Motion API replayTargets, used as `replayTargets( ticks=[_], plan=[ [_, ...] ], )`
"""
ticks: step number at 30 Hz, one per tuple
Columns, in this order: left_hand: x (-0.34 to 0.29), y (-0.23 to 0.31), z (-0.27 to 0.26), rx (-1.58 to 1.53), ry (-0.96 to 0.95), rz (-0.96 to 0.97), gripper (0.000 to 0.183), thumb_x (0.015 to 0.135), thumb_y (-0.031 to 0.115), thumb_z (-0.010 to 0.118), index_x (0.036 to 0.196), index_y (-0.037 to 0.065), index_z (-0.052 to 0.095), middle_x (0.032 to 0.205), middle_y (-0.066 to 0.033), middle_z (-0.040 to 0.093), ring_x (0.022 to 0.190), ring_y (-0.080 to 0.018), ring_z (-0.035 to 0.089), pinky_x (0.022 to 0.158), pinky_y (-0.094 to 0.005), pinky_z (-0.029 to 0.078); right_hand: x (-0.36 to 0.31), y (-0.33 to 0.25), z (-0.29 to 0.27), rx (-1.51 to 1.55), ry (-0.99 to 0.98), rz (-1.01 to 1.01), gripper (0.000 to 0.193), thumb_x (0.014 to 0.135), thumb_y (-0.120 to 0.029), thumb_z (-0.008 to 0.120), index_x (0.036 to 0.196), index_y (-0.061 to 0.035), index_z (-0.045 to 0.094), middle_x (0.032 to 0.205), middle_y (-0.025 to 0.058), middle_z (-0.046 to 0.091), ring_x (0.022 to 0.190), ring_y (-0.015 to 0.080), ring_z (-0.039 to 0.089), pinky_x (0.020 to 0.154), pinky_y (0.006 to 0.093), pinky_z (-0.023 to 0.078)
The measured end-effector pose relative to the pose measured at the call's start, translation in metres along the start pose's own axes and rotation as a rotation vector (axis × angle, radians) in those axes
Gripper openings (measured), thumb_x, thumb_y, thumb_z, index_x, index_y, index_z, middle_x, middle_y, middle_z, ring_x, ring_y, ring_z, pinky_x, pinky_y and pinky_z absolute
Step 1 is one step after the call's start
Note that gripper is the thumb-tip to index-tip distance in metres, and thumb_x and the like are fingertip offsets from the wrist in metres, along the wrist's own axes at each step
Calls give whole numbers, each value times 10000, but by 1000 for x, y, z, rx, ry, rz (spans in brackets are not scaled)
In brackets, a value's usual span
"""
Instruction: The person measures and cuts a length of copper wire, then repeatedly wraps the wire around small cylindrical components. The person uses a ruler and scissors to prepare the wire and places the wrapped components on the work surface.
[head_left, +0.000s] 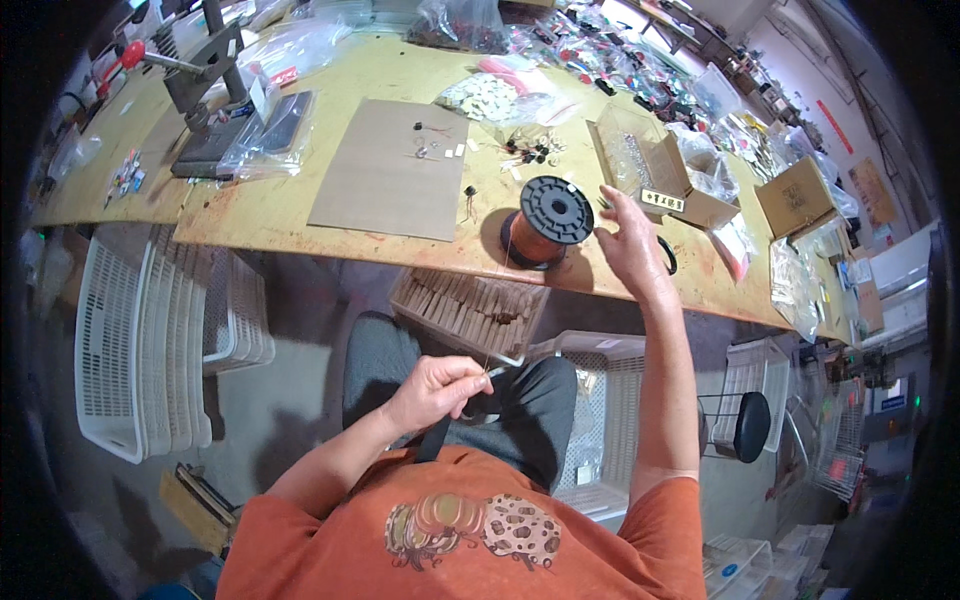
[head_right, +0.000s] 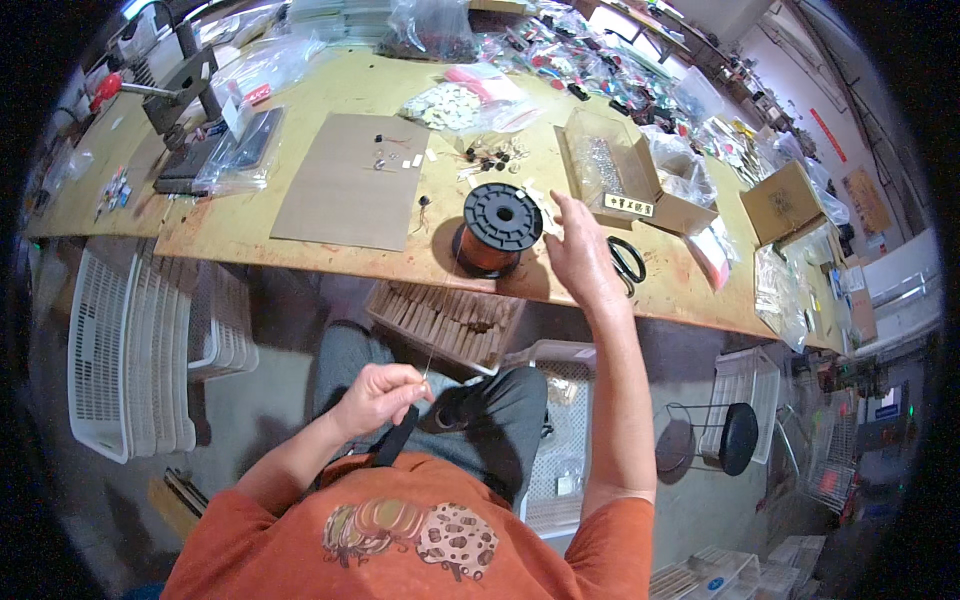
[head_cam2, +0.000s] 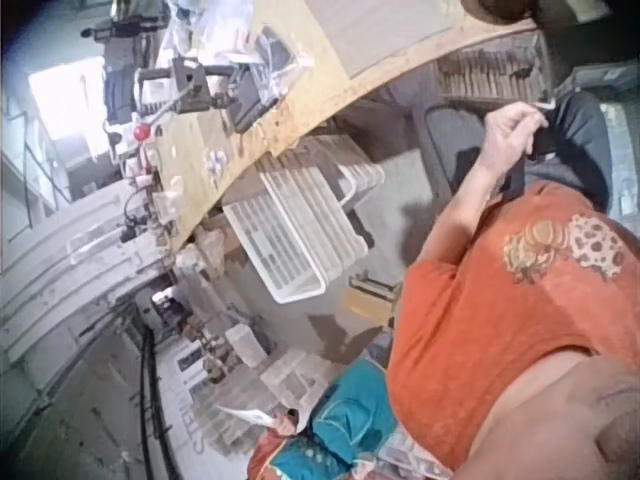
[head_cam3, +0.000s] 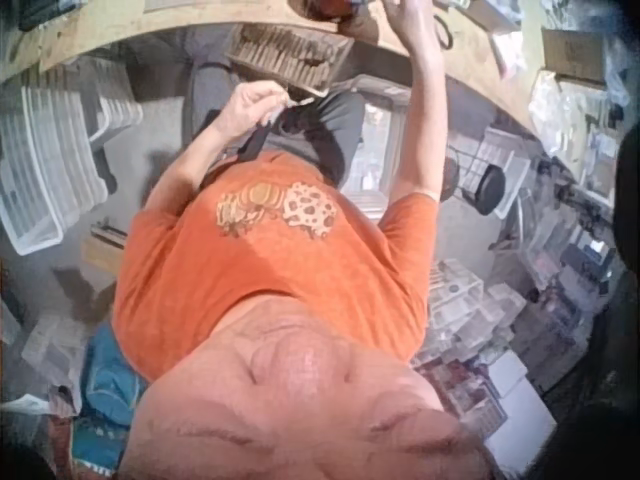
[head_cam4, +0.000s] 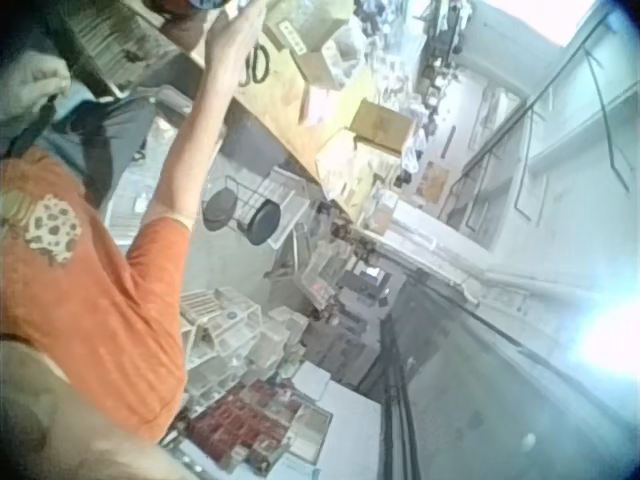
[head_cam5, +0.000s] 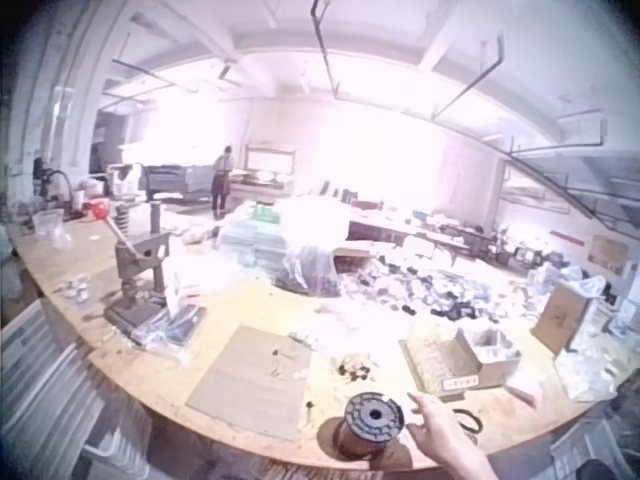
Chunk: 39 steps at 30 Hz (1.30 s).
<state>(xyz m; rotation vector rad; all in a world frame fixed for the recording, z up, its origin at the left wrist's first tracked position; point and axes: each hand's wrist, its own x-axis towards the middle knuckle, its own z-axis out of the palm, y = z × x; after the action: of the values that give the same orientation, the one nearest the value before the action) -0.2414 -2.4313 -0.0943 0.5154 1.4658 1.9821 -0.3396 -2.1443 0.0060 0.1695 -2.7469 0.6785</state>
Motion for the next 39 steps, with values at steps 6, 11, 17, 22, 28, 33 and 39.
replayTargets(
  ticks=[6,11,17,22,28,33,39],
  plan=[
    [-3,-6,3,59,50,25,163,901,98,520,836,5,638,612,29,537,468,-19,444,428,-168,340,-3,-57,17,-83,108,187,731,701,-344,703,1199,105,410,1109,275,537,951,339,591,822,396,476],
    [-5,2,4,83,73,38,169,900,102,521,827,3,638,592,32,531,463,-19,445,429,-170,341,7,-56,42,-141,100,159,839,637,-407,739,1209,104,398,1154,270,492,1056,374,511,906,397,421],
    [-11,-3,5,107,36,48,174,901,117,527,824,8,638,569,29,525,455,-19,445,427,-176,337,24,-7,13,364,-231,-5,850,649,-142,762,1348,11,303,1264,187,469,1196,249,442,1025,328,327],
    [-13,-8,8,66,9,25,170,900,110,526,822,7,636,597,23,538,467,-22,449,441,-177,344,17,-26,0,11,-141,104,766,627,-269,774,1220,57,413,1156,228,502,1129,310,481,962,351,381],
    [-13,-6,13,83,-13,18,176,903,112,522,822,4,634,602,21,544,470,-21,448,443,-179,346,26,-46,27,-230,47,244,819,650,-482,702,1154,115,456,1077,273,530,1030,352,529,885,385,425],
    [-27,-2,20,132,-95,10,163,904,102,518,832,4,628,573,19,541,468,-27,466,438,-194,367,35,-31,11,84,-176,38,840,629,-302,755,1277,74,374,1195,247,504,1118,294,508,967,339,387],
    [-32,-8,31,131,-179,31,160,907,99,512,838,1,618,570,8,541,464,-34,480,430,-201,373,51,-12,-7,396,-545,9,777,632,-64,764,1315,-62,394,1301,166,455,1195,260,453,1018,320,345]
  ],
)
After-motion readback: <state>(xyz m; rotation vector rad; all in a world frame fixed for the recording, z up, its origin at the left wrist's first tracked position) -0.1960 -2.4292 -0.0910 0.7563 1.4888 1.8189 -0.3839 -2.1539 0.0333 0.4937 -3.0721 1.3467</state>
